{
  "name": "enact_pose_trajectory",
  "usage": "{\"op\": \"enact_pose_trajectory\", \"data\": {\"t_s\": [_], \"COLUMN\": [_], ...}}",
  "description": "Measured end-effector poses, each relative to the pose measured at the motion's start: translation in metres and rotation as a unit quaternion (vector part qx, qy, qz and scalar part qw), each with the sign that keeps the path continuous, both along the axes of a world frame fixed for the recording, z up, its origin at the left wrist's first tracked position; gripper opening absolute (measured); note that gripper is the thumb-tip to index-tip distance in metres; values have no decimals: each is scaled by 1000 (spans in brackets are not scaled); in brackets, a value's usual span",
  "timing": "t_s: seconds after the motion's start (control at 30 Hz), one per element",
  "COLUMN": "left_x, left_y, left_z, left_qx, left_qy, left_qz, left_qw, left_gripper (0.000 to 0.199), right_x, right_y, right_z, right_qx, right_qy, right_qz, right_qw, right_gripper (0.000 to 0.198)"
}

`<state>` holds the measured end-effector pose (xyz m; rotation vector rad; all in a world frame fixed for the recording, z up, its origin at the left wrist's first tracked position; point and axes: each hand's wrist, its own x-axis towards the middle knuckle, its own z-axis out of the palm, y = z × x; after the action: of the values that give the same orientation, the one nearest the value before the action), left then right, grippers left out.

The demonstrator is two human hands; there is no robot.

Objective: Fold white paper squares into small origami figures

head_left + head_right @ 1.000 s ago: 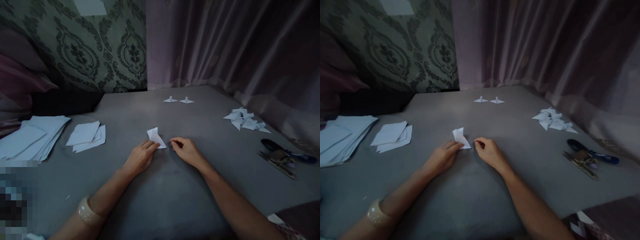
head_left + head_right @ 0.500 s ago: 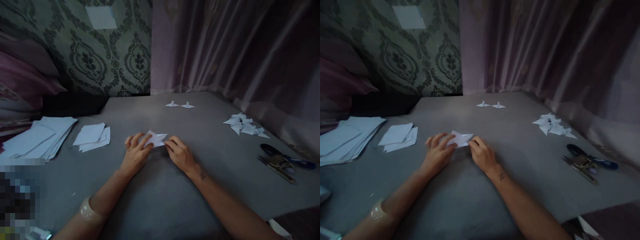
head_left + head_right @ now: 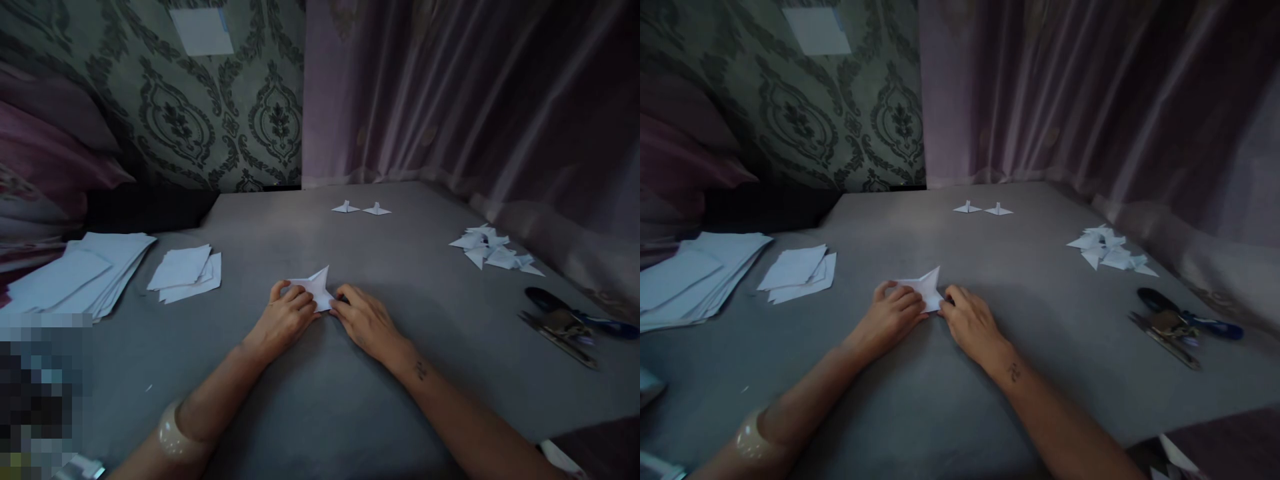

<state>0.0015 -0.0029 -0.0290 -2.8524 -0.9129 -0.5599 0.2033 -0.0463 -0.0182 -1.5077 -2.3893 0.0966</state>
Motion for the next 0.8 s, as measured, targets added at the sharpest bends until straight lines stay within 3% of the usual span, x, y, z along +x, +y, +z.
{"op": "enact_pose_trajectory", "data": {"t_s": [0.23, 0.47, 0.57, 0.67, 0.8], "left_x": [2, 13, 16, 15, 6], "left_y": [0, 6, 9, 8, 3], "left_z": [3, -1, -4, -4, 0], "left_qx": [-79, -98, -102, -105, -72], "left_qy": [-49, -68, -84, -100, -106], "left_qz": [40, 102, 124, 140, 177], "left_qw": [995, 988, 983, 979, 976], "left_gripper": [22, 27, 17, 27, 48], "right_x": [-2, -9, -11, -11, -11], "right_y": [2, 10, 11, 9, 1], "right_z": [-5, -10, -11, -9, -6], "right_qx": [-97, -108, -104, -94, -83], "right_qy": [144, 176, 165, 156, 109], "right_qz": [-81, -159, -178, -158, -74], "right_qw": [982, 965, 965, 971, 988], "right_gripper": [16, 15, 11, 8, 24]}}
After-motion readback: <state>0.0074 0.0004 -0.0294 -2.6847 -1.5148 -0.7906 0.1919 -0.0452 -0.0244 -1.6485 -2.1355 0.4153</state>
